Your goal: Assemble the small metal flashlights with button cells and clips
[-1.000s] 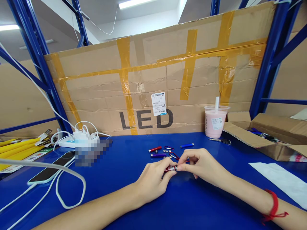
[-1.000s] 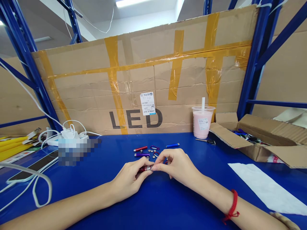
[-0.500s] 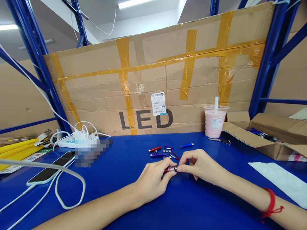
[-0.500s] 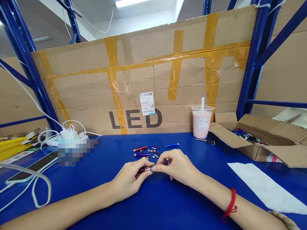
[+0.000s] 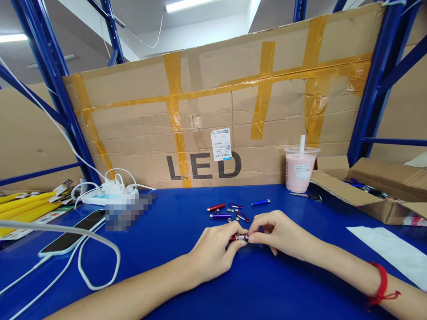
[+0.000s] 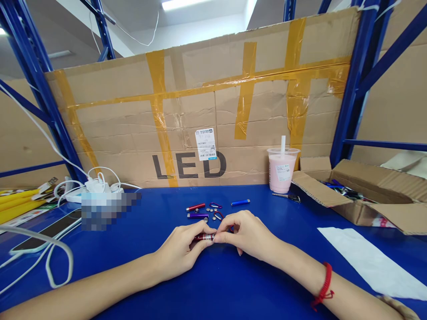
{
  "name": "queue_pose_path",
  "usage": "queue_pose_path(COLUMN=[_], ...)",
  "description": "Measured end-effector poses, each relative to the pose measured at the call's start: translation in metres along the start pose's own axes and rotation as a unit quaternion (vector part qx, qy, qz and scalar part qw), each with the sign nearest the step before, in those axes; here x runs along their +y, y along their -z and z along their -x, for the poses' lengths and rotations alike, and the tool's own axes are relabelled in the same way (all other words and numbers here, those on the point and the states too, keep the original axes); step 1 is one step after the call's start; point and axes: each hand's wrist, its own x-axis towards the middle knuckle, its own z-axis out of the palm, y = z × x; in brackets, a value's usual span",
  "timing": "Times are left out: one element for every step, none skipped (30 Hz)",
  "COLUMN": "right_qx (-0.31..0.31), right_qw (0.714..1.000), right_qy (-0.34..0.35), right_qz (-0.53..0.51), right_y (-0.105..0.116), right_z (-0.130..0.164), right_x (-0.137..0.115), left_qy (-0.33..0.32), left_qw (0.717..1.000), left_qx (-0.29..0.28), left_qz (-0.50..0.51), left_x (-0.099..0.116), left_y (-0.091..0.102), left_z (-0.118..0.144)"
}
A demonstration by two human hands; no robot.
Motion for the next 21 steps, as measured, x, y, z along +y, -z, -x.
queue_pose_path(right_qx=[0.001,0.002,0.003,0.003,0.003,0.003,0.003,0.001,0.0,-0.002,-0.002,-0.002,-0.001,0.001,0.004,0.007,0.01,0.013,0.016,0.017,0.019], right_qw=[1.0,1.0,1.0,1.0,1.0,1.0,1.0,1.0,1.0,0.999,0.999,0.998,0.998,0.997,0.997,0.997,0.996,0.996,0.996,0.996,0.996], right_qy=[0.003,0.005,0.007,0.008,0.01,0.011,0.012,0.014,0.016,0.019,0.024,0.031,0.038,0.045,0.053,0.06,0.066,0.071,0.074,0.077,0.079], right_qz=[0.002,0.004,0.004,0.003,0.001,-0.001,-0.006,-0.011,-0.019,-0.028,-0.038,-0.047,-0.055,-0.059,-0.059,-0.057,-0.053,-0.049,-0.045,-0.041,-0.037], right_y=[-0.0001,-0.0001,-0.0002,-0.0002,-0.0002,-0.0003,-0.0004,-0.0005,-0.0007,-0.0008,-0.001,-0.0011,-0.0011,-0.0011,-0.001,-0.0009,-0.0008,-0.0006,-0.0005,-0.0004,-0.0003], right_z=[0.0005,0.0008,0.001,0.001,0.0008,0.0005,0.0002,0.0,-0.0001,-0.0001,-0.0001,0.0,0.0,0.0,-0.0001,-0.0004,-0.0007,-0.001,-0.0012,-0.0014,-0.0014], right_x=[0.0,-0.0001,-0.0003,-0.0005,-0.0008,-0.0011,-0.0014,-0.0016,-0.0019,-0.002,-0.0021,-0.0021,-0.002,-0.0018,-0.0014,-0.001,-0.0005,0.0,0.0004,0.0007,0.0008], left_qy=[-0.001,-0.001,-0.001,-0.001,0.0,-0.001,-0.002,-0.003,-0.004,-0.003,-0.002,-0.001,0.001,0.001,0.0,-0.002,-0.003,-0.003,-0.002,0.0,0.004], left_qw=[1.0,1.0,1.0,1.0,1.0,1.0,1.0,1.0,1.0,1.0,1.0,1.0,1.0,1.0,1.0,1.0,0.999,0.999,1.0,1.0,1.0], left_qx=[0.0,-0.002,-0.003,-0.004,-0.003,-0.001,0.0,0.001,0.001,0.0,-0.003,-0.006,-0.009,-0.011,-0.013,-0.013,-0.013,-0.011,-0.009,-0.007,-0.004], left_qz=[0.0,0.001,0.002,0.002,0.001,0.0,-0.002,-0.003,-0.003,0.0,0.004,0.01,0.015,0.02,0.024,0.027,0.029,0.029,0.028,0.027,0.024], left_x=[0.0,0.0,0.0001,0.0001,0.0002,0.0002,0.0003,0.0004,0.0006,0.0008,0.001,0.0012,0.0014,0.0015,0.0016,0.0015,0.0013,0.001,0.0007,0.0004,0.0001], left_y=[-0.0002,-0.0004,-0.0007,-0.0011,-0.0014,-0.0016,-0.0017,-0.0016,-0.0014,-0.0011,-0.0007,-0.0003,0.0001,0.0004,0.0006,0.0006,0.0004,0.0002,-0.0002,-0.0006,-0.0009], left_z=[0.0,0.0,0.0,0.0,0.0,-0.0001,-0.0001,-0.0001,-0.0001,-0.0002,-0.0003,-0.0005,-0.0007,-0.001,-0.0012,-0.0015,-0.0016,-0.0017,-0.0017,-0.0016,-0.0014])
